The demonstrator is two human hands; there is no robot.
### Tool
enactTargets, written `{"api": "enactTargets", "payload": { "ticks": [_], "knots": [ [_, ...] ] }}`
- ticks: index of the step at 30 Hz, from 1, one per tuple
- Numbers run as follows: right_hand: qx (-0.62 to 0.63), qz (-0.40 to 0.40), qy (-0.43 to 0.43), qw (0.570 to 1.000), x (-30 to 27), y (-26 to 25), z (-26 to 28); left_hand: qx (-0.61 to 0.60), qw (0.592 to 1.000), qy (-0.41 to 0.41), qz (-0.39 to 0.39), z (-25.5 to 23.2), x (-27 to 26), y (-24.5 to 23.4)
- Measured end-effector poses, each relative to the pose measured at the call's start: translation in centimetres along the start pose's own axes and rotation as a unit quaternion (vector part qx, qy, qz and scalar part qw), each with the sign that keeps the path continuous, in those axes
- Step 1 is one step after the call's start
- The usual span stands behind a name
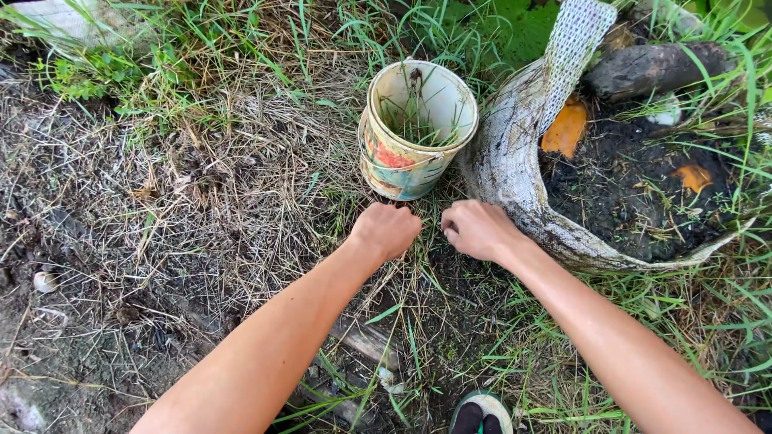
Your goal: Pull weeds and clear debris from the soil around a plant container next to a pond.
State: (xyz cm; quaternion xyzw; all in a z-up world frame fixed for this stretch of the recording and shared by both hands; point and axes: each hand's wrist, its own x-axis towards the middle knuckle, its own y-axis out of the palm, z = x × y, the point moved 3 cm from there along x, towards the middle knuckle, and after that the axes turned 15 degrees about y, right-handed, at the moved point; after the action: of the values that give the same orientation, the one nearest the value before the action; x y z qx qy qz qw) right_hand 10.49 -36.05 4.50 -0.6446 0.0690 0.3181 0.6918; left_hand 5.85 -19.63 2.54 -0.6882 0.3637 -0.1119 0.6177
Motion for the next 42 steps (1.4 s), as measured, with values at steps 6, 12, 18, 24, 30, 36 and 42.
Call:
{"api": "enactTargets", "payload": {
  "ticks": [6,12,18,24,30,36,42],
  "knots": [
    [-0.026,0.022,-0.027,0.999,-0.6,3.0,1.6,-0.037,0.999,-0.014,0.024,-0.1,-1.2,-1.0],
    [-0.049,0.013,-0.027,0.998,1.4,7.0,0.7,-0.085,0.995,0.003,0.049,-0.1,-2.2,-0.7],
    [-0.082,0.028,-0.068,0.994,0.9,5.7,1.9,-0.116,0.986,0.017,0.120,-0.1,-1.2,0.8],
    [0.042,0.025,-0.067,0.997,-0.9,2.0,4.5,-0.170,0.981,0.002,0.092,0.5,-1.5,-0.9],
    [0.090,0.036,-0.115,0.989,0.7,4.9,3.3,-0.183,0.978,-0.021,0.096,0.1,-2.2,-2.5],
    [0.044,0.166,-0.016,0.985,0.5,5.1,3.0,-0.204,0.971,0.006,0.127,-0.1,-1.2,-2.3],
    [0.207,0.077,-0.134,0.966,0.5,2.2,3.2,-0.256,0.966,-0.017,0.023,3.2,-3.9,-4.9]
  ]
}}
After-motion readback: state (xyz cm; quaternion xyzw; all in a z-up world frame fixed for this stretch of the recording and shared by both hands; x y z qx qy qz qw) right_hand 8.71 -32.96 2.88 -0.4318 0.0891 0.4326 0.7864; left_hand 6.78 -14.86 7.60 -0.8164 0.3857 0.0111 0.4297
